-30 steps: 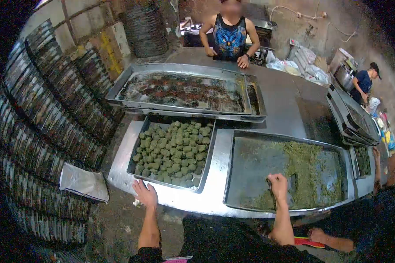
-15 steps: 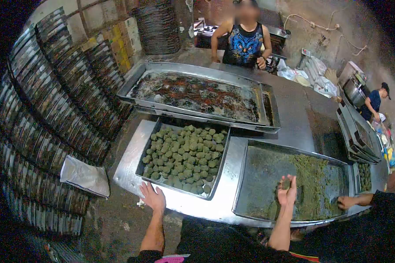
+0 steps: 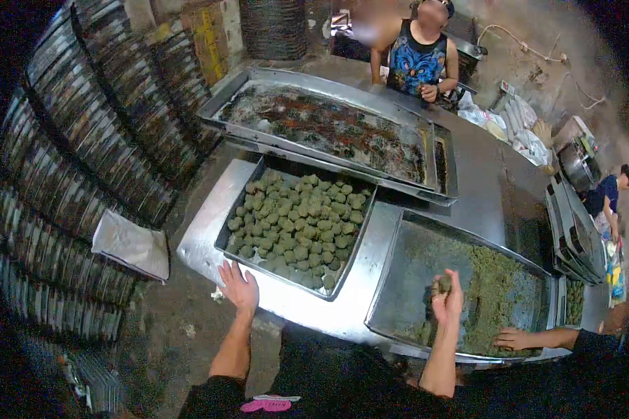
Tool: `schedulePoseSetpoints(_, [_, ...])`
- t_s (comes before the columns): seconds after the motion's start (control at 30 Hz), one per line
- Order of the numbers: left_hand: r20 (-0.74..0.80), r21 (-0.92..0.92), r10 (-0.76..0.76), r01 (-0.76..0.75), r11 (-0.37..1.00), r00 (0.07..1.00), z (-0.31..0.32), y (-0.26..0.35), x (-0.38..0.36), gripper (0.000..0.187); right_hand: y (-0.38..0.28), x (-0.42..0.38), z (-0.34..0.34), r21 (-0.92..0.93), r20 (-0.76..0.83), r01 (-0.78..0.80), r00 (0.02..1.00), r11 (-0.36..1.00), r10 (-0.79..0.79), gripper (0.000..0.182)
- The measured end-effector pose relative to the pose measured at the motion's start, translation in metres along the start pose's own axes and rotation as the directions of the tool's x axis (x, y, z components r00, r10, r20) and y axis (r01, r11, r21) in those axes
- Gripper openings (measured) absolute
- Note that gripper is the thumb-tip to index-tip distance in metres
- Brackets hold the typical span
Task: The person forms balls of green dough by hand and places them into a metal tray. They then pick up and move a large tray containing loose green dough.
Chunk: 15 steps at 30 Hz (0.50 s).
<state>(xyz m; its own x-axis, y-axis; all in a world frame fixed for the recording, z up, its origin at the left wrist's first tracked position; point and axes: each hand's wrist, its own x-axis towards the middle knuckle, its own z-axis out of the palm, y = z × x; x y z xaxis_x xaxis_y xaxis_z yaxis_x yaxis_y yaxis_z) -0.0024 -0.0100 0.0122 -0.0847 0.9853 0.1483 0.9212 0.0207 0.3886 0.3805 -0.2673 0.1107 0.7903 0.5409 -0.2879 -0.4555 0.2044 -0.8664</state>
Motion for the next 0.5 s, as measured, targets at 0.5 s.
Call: schedulePoseSetpoints(0.5, [-0.036, 0.023, 0.039, -0.038, 0.999, 0.999, 0.01, -0.008, 0.0, 0.049, -0.006, -0.037, 0.006, -0.148, -0.082, -0.101, 0.993, 0.984, 0.09, 0.027])
